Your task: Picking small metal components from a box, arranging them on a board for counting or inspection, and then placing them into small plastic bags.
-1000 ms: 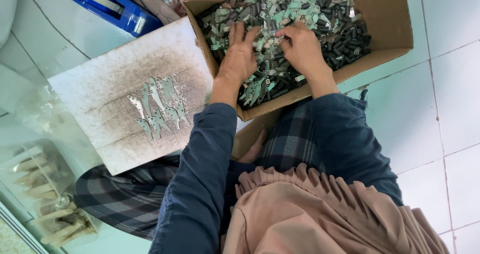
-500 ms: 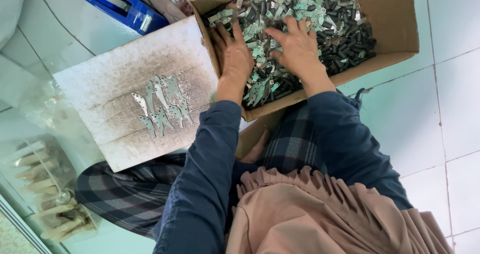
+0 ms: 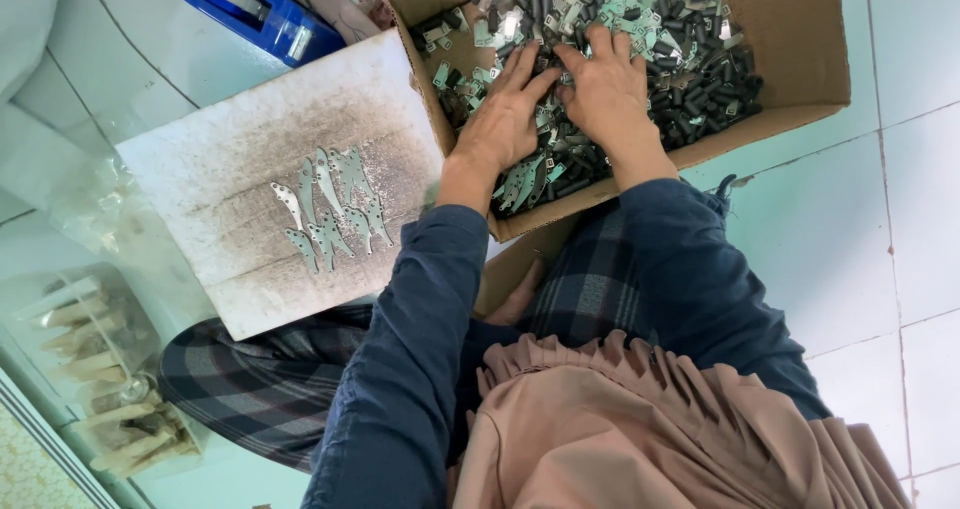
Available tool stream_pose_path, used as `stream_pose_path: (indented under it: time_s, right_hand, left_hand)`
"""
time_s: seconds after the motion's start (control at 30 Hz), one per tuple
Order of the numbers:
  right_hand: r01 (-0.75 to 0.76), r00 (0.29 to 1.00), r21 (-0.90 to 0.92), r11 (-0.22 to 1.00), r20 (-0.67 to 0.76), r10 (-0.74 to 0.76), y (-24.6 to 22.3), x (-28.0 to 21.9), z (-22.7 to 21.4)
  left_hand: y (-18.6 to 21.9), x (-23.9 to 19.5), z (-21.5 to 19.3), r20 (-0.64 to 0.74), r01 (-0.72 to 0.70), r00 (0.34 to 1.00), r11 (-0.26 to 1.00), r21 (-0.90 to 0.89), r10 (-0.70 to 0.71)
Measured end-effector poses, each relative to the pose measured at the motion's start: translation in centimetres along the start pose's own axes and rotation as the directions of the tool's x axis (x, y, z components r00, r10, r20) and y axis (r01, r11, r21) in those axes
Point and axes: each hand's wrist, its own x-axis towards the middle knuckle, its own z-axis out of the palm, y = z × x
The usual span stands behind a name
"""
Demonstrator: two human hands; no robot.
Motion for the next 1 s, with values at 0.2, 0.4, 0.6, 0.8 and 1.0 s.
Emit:
stream_pose_path:
  time_s: [0.2, 0.4, 0.6, 0.8, 1.0]
  right_hand:
    - [0.392, 0.899, 0.150, 0.908, -0.274, -0.342, -1.0, -1.0, -1.3]
    - [0.356, 0.934, -0.056, 0.933, 0.039, -0.355, -1.8, -1.4, -0.8]
    - [0.118, 0.975, -0.132, 0.984, -0.175, -0.140, 0.7, -0.1, 2.0]
    - [0.398, 0.909, 0.064, 0.915, -0.164, -0.384, -2.4, -2.1, -3.0]
    - [0.362, 0.917, -0.145, 0.921, -0.119, -0.380, -1.8, -1.6, 0.0]
  left_hand:
    - [-2.8, 1.8, 1.3, -0.648, 0.271, 0.730, 0.962, -0.016, -0.217]
    - [-4.2, 1.8, 3.6, -0.419, 0.458, 0.842, 0.861, 0.222, -0.340]
    - [-3.6, 1.6, 2.3, -0.383, 0.408, 0.806, 0.893, -0.191, -0.451]
    - [-4.2, 1.8, 2.0, -0.592, 0.222, 0.725, 0.933, -0.284, -0.352]
    - [-6.5, 3.0, 2.5, -0.701, 0.179, 0.582, 0.906, -0.384, -0.412]
